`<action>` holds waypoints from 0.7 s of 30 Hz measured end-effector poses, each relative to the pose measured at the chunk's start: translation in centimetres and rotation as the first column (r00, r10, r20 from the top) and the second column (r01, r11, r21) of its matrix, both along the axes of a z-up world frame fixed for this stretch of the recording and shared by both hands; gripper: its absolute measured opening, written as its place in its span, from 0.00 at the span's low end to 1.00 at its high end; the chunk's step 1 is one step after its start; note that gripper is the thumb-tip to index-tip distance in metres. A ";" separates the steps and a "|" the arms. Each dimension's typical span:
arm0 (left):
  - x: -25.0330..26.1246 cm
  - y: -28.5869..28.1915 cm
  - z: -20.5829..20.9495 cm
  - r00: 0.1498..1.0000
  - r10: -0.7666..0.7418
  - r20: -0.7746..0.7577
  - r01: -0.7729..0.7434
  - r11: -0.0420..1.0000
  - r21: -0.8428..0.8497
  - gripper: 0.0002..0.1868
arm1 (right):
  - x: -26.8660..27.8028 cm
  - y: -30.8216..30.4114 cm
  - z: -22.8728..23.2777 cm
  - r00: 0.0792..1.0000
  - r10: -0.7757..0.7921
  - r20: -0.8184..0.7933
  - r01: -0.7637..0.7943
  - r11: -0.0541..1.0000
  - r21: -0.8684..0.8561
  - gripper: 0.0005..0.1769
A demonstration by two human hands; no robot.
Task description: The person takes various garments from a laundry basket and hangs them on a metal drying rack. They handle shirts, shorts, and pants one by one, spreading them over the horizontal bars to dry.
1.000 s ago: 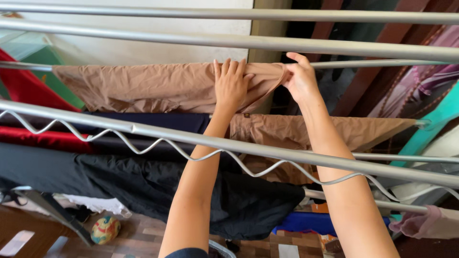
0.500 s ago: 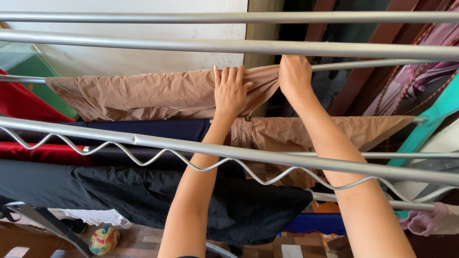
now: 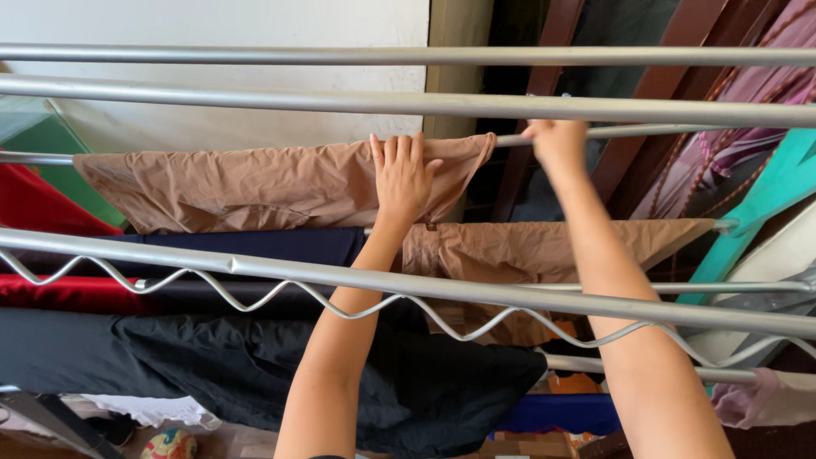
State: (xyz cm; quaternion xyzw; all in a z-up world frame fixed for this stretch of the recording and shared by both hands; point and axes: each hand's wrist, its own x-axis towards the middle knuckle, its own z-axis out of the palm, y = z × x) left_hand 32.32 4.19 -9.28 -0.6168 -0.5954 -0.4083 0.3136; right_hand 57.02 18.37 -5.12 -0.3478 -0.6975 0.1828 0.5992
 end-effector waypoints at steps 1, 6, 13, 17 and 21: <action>0.2 0.2 0.3 1.000 0.006 0.014 -0.005 1.000 -0.008 0.27 | -1.1 -1.4 -0.5 0.986 -0.078 0.145 0.062 0.992 0.108 0.09; 2.1 1.9 1.9 0.997 -0.075 -0.008 0.075 0.995 0.071 0.13 | -5.5 -5.9 -1.0 0.847 -0.369 0.383 0.199 0.888 0.414 0.07; 4.5 5.0 1.5 0.951 -0.300 0.077 0.297 0.954 0.045 0.09 | -4.6 -1.8 -1.5 0.810 -0.420 0.410 0.219 0.865 0.452 0.03; 4.0 6.0 1.5 0.946 -0.306 0.109 0.304 0.952 0.041 0.06 | -2.2 3.4 -1.3 0.989 0.078 -0.122 -0.113 0.945 -0.306 0.01; 4.1 6.4 1.8 0.938 -0.335 0.090 0.341 0.938 -0.059 0.11 | 0.8 4.9 -1.4 0.939 0.194 -0.285 -0.306 0.850 -0.428 0.03</action>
